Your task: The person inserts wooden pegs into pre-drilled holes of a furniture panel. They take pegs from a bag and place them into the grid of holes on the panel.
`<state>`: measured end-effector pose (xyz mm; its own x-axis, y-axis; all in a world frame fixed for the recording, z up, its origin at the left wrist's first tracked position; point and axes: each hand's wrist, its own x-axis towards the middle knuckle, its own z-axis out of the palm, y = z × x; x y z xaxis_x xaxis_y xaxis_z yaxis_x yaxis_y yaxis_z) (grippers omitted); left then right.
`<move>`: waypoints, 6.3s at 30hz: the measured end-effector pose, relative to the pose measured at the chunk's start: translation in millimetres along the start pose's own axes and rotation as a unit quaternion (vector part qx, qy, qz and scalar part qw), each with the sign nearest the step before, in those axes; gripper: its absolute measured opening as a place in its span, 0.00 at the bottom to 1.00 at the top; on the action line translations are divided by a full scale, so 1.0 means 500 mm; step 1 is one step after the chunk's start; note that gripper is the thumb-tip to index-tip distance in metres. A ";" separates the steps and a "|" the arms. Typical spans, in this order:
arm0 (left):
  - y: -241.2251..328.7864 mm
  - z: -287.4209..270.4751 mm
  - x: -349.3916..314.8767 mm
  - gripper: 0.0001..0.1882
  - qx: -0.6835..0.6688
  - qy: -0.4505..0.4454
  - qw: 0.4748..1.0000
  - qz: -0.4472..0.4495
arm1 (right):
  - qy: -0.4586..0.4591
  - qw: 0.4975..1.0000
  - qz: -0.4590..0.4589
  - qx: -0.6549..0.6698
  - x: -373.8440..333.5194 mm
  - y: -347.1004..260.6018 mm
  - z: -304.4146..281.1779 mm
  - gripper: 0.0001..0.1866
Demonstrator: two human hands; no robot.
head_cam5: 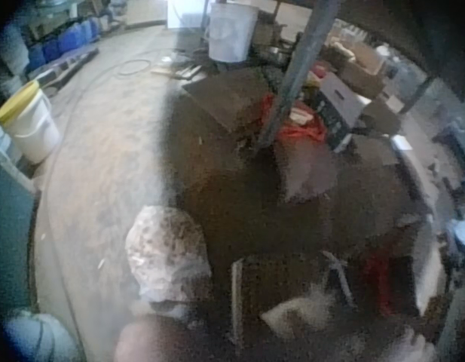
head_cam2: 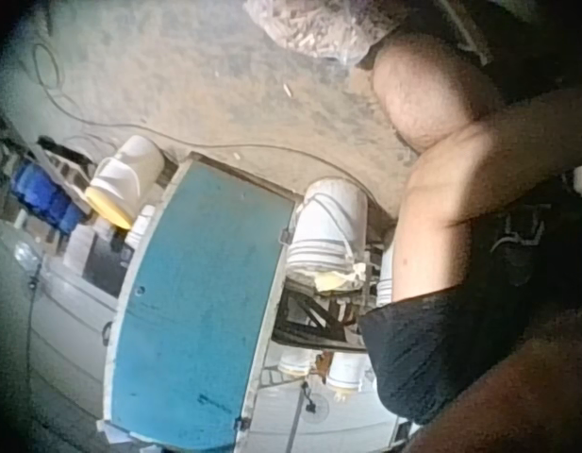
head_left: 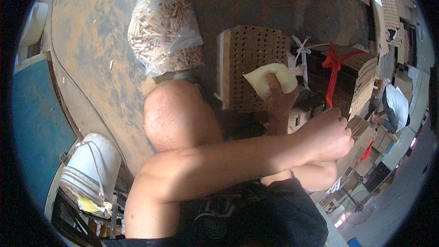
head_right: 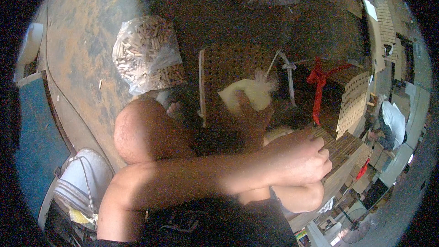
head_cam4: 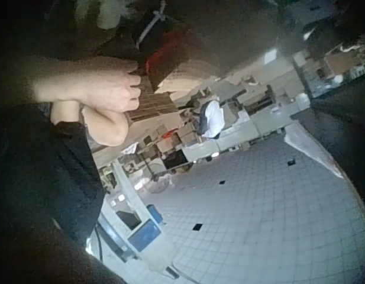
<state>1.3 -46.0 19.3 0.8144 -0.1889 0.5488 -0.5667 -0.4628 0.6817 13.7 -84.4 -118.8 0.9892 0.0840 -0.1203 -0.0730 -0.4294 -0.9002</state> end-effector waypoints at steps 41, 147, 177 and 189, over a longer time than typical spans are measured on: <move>0.008 -0.005 -0.003 0.06 0.003 -0.002 1.000 0.006 | -0.059 0.996 0.002 -0.061 -0.025 -0.002 0.017 0.23; 0.020 -0.011 -0.012 0.08 -0.013 -0.029 0.999 0.024 | -0.070 0.984 -0.123 -0.111 -0.071 0.041 -0.083 0.23; 0.031 -0.025 -0.023 0.09 -0.025 -0.062 0.997 0.032 | 0.026 0.998 0.045 -0.023 -0.092 0.053 -0.068 0.20; 0.028 -0.021 -0.024 0.09 -0.012 -0.055 0.998 0.032 | 0.006 0.997 0.070 0.027 -0.098 0.075 -0.082 0.19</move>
<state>-17.7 -41.3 27.4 0.7846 -0.3127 0.5354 -0.6196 -0.4257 0.6594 -32.5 -141.5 -129.7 0.9701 0.0153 -0.2421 -0.2175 -0.3865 -0.8963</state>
